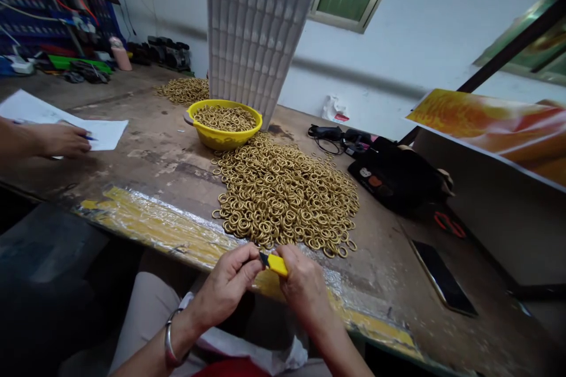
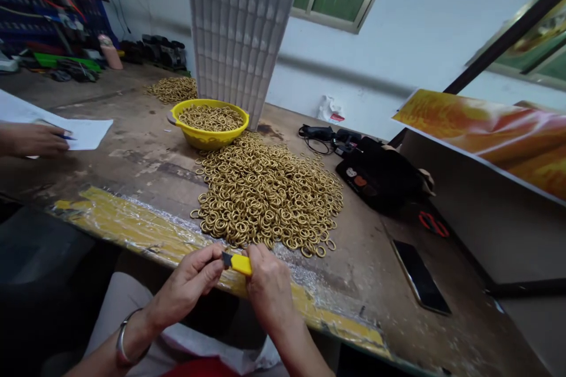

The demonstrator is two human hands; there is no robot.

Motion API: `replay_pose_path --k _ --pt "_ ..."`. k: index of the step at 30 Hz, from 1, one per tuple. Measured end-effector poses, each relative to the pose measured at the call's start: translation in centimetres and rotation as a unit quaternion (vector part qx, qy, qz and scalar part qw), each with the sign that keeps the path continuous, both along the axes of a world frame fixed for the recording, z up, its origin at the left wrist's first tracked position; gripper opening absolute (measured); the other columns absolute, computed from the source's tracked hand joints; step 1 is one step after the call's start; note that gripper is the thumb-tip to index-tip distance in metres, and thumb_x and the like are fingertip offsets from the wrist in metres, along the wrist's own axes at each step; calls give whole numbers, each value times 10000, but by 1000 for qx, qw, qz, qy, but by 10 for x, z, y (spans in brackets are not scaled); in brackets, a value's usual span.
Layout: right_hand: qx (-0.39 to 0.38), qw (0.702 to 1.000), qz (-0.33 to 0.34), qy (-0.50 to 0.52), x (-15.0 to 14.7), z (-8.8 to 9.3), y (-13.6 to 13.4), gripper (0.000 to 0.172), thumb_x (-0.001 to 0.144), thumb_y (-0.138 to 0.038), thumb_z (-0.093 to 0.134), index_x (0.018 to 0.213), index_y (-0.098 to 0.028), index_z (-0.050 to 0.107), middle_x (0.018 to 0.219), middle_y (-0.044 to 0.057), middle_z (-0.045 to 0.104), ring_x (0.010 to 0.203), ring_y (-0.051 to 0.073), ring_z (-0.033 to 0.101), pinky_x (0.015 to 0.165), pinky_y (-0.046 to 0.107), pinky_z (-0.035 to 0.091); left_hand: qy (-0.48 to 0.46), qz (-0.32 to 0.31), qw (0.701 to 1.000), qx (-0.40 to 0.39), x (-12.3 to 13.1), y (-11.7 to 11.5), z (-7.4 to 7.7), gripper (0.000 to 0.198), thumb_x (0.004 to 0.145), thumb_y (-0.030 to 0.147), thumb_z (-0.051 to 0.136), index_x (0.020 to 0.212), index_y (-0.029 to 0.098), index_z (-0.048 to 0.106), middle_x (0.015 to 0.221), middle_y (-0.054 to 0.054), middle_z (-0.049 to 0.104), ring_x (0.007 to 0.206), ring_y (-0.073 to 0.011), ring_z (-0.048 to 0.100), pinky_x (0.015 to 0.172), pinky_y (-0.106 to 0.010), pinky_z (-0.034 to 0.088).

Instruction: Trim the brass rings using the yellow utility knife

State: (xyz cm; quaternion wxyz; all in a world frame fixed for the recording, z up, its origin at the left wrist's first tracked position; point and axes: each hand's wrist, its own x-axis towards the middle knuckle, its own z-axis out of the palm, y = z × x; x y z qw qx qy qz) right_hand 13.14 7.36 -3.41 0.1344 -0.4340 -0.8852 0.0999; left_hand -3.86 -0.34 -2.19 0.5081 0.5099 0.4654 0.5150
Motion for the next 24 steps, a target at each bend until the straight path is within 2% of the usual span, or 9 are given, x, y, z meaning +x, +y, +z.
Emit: replay_pose_path --k 3,5,9,12,16,18,21,22,24 --pt "-6 994 -86 -68 -1 -6 19 260 786 15 461 874 -176 612 802 44 642 670 166 553 595 270 276 39 -38 998 43 -2 -9 7 293 945 348 477 708 175 486 691 2 456 677 -133 437 646 -257 352" --pt "0 992 -110 -58 -2 -9 30 251 783 13 477 883 -171 616 807 44 644 696 166 562 609 264 287 36 -69 996 35 0 -14 1 319 929 364 504 677 169 496 690 -10 478 683 -139 449 643 -261 355" --pt "12 999 -30 10 -17 -11 38 184 828 -55 527 904 -195 619 853 20 617 759 150 562 651 238 315 -122 -23 985 -120 6 -16 -35 397 884 482 539 647 182 434 548 59 327 459 -75 247 420 -214 196" --pt "20 1000 -8 0 -34 -14 38 140 854 -111 541 919 -204 624 872 17 603 729 138 550 629 235 306 -229 7 959 -169 7 -14 -52 345 826 465 627 739 193 433 556 75 386 420 -46 170 381 -187 118" --pt "29 999 -14 -31 -46 -17 44 137 822 -77 540 839 -187 619 834 20 599 663 129 515 588 251 269 -325 -5 927 -188 1 -10 -47 291 820 365 626 1011 185 501 601 51 512 390 -34 205 358 -165 122" --pt "9 1000 -19 6 -44 -16 47 117 811 -79 534 781 -171 601 789 23 588 653 127 498 586 249 271 -359 -15 912 -199 -3 -7 -43 269 836 340 581 1019 146 543 658 4 562 395 -37 310 349 -163 139" --pt "-105 980 -28 169 -36 -8 45 176 860 -224 530 696 -165 554 678 3 528 604 114 452 568 233 299 -365 -3 911 -192 -7 1 -40 245 865 356 566 893 112 575 789 -62 613 427 -36 416 334 -152 145" --pt "-180 955 -29 233 -33 -5 41 231 877 -296 526 687 -167 542 644 -9 504 562 103 426 540 226 300 -361 8 913 -188 -7 4 -39 244 875 361 574 893 118 568 798 -61 619 424 -31 416 331 -146 143" --pt "-350 872 -35 340 -30 1 31 295 875 -423 544 724 -170 537 609 -31 479 471 76 364 462 210 276 -360 21 915 -182 -5 8 -36 228 879 353 603 950 145 539 781 -42 625 403 -24 398 326 -134 137"
